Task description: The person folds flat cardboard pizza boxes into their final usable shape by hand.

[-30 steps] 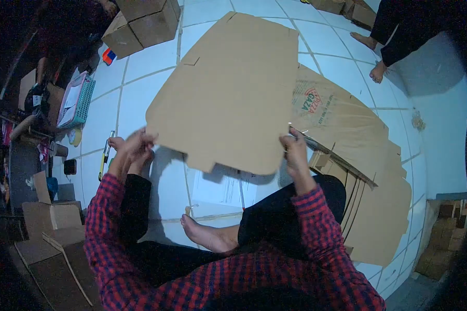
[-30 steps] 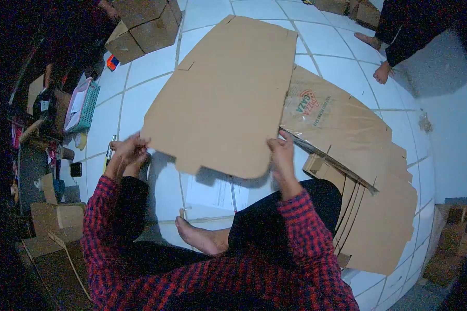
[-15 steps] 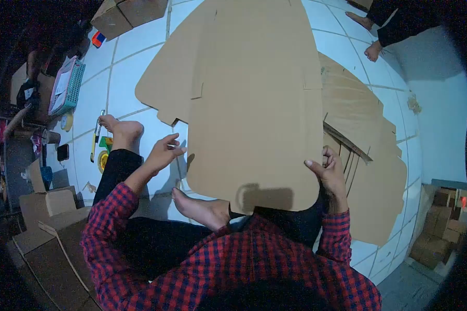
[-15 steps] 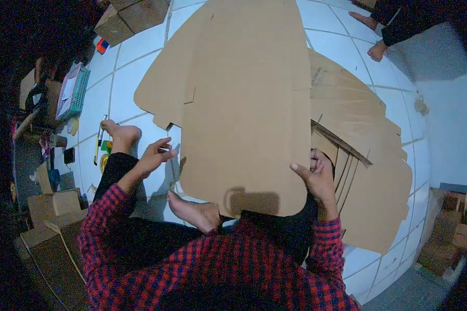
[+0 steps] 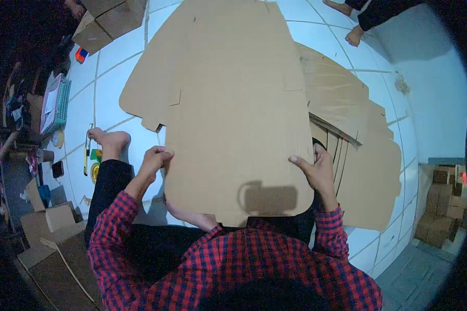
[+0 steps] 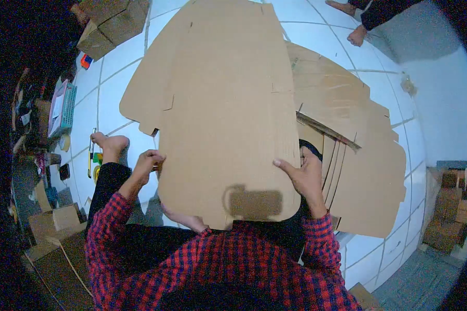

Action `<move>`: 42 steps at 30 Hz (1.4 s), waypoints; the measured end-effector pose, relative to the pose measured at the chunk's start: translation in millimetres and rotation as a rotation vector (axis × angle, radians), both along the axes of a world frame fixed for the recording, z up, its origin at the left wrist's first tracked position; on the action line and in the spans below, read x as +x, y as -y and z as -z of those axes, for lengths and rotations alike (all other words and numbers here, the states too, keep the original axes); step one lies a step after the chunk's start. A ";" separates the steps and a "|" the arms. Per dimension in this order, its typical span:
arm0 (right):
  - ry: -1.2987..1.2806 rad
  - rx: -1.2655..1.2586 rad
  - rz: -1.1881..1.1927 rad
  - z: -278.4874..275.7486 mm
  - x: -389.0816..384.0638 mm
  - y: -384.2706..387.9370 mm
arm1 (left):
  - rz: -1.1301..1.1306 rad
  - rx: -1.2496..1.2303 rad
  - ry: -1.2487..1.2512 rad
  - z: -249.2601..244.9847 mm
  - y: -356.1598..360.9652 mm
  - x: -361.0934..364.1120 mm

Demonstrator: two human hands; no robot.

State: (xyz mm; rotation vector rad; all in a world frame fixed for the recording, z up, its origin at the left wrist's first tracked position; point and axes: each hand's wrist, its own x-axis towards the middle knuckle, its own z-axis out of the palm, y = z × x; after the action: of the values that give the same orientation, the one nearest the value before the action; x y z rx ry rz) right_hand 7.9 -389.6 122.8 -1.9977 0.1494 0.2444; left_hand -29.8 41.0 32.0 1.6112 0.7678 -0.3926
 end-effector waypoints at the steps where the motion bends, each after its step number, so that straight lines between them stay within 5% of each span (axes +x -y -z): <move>1: 0.004 -0.197 -0.033 -0.2 2.3 6.1 | -0.016 -0.077 0.004 -10.6 -4.8 1.0; 5: -0.007 -0.526 -0.111 -2.3 26.9 23.8 | -0.128 -0.325 0.109 -63.7 -6.8 5.7; 7: 0.382 -0.784 -0.014 -4.5 46.9 23.8 | -0.115 -0.260 0.181 -92.2 -7.3 6.8; 13: 0.784 -0.522 -0.389 -13.0 136.5 0.6 | -0.010 -0.140 0.432 -148.5 -13.1 6.4; 15: 0.684 -0.396 -0.606 -19.7 153.7 -9.8 | 0.003 -0.063 0.485 -142.7 -26.4 6.6; 20: 0.528 -0.222 -0.469 10.2 169.3 -12.3 | 0.024 -0.021 0.324 -146.8 -47.6 4.0; 22: -0.077 0.323 -0.233 33.9 170.3 -2.8 | 0.058 0.123 0.338 -149.8 -31.7 3.9; 23: -0.089 0.428 -0.171 36.9 162.7 -6.3 | 0.089 0.034 0.420 -140.5 -29.3 0.3; 24: -0.089 0.420 -0.152 37.1 157.6 -6.7 | 0.078 0.054 0.415 -112.9 -41.2 -1.7; 26: -0.152 0.369 -0.121 32.9 150.5 -8.7 | 0.315 0.475 0.400 -103.8 -38.1 -9.9; 27: -0.151 0.365 -0.105 35.9 148.6 -8.9 | 0.169 0.253 0.258 -98.9 -38.2 -11.6; 31: -0.100 0.392 -0.174 60.8 148.0 -5.1 | 0.139 0.256 0.243 -61.1 -59.6 -16.9; 35: -0.102 0.429 -0.204 62.1 144.5 -1.0 | 0.216 0.384 0.350 -102.4 -31.5 -9.3; 37: -0.104 0.451 -0.210 65.0 144.6 -0.4 | 0.210 0.066 0.324 -97.9 -48.6 -4.7; 40: -0.066 0.416 -0.199 77.4 145.6 -2.2 | -0.027 -0.155 0.238 -123.3 -39.4 1.8; 42: 0.000 0.329 -0.181 86.2 147.9 -2.7 | 0.019 -0.144 0.315 -125.0 -52.1 3.6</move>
State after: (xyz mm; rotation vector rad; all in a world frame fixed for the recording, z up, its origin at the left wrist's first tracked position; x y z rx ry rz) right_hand 155.8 -386.9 36.6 -1.6840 -0.0695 0.3611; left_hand -26.1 93.2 157.0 1.4992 0.4746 -0.1954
